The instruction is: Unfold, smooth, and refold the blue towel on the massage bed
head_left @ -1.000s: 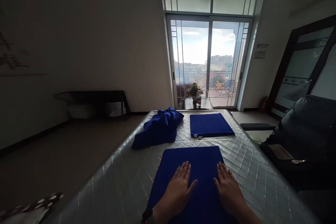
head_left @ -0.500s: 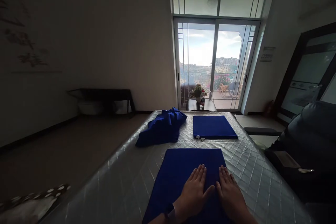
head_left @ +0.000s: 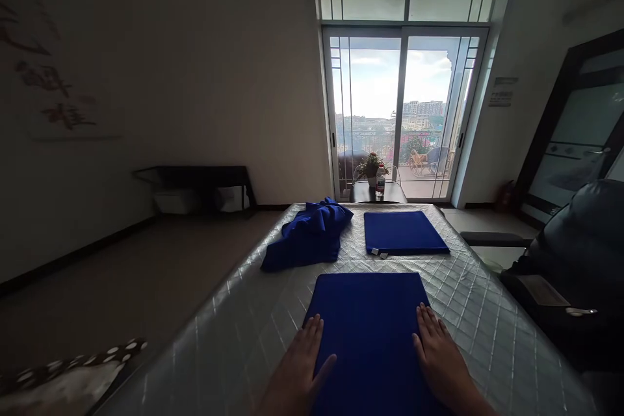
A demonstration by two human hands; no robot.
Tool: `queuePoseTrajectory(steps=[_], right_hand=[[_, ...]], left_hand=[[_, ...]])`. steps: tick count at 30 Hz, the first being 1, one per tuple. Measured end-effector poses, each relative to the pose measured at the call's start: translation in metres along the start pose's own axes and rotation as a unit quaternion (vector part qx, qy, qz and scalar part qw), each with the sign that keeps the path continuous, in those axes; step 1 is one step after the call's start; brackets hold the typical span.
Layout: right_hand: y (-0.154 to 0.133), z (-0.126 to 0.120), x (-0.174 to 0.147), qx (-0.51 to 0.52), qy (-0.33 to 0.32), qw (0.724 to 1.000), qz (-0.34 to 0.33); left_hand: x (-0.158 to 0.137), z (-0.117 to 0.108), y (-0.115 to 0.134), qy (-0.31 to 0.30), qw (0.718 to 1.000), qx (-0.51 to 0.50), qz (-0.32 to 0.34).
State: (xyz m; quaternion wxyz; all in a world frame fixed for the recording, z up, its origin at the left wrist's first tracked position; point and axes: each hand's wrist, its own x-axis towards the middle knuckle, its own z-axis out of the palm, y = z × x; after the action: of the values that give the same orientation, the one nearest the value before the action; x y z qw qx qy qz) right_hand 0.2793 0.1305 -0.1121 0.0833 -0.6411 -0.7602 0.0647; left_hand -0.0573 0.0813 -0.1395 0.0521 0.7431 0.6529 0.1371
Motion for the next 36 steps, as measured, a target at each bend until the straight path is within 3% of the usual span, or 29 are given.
queuePoseTrajectory(steps=[7,12,15,17,19,22,25,27,30,33,36], right_hand=[[-0.005,-0.013,-0.025,-0.004,-0.005,1.000,-0.008],[0.013,0.010,-0.052,0.031,-0.036,0.999,-0.014],[0.029,0.029,-0.057,0.037,-0.036,0.998,-0.024],[0.036,0.038,-0.057,0.029,-0.027,0.999,-0.030],[0.040,0.046,-0.055,0.021,-0.017,0.999,-0.038],[0.044,0.060,-0.053,0.005,-0.003,0.999,-0.051],[0.048,0.071,-0.051,-0.017,0.037,0.998,-0.043],[0.051,0.074,-0.050,-0.019,0.041,0.998,-0.042],[0.054,0.069,-0.049,-0.007,0.002,0.998,-0.059],[0.052,0.063,-0.049,-0.008,-0.003,0.998,-0.055],[0.050,0.061,-0.050,-0.009,0.015,0.999,-0.049]], left_hand=[[0.001,0.000,0.003,0.002,1.000,0.002,0.003],[0.010,-0.025,0.012,-0.001,0.999,0.017,0.042],[0.024,-0.048,0.049,-0.022,0.996,0.008,0.081],[0.032,-0.052,0.085,-0.042,0.989,-0.012,0.138],[0.038,-0.041,0.123,-0.058,0.976,-0.039,0.206],[0.045,-0.008,0.170,-0.052,0.954,-0.076,0.285],[0.050,0.020,0.191,-0.039,0.941,-0.096,0.321],[0.051,0.029,0.188,-0.036,0.939,-0.095,0.328],[0.046,0.029,0.165,-0.039,0.945,-0.070,0.318],[0.032,0.025,0.127,-0.013,0.956,-0.018,0.292],[0.011,0.021,0.081,0.069,0.959,0.053,0.270]])
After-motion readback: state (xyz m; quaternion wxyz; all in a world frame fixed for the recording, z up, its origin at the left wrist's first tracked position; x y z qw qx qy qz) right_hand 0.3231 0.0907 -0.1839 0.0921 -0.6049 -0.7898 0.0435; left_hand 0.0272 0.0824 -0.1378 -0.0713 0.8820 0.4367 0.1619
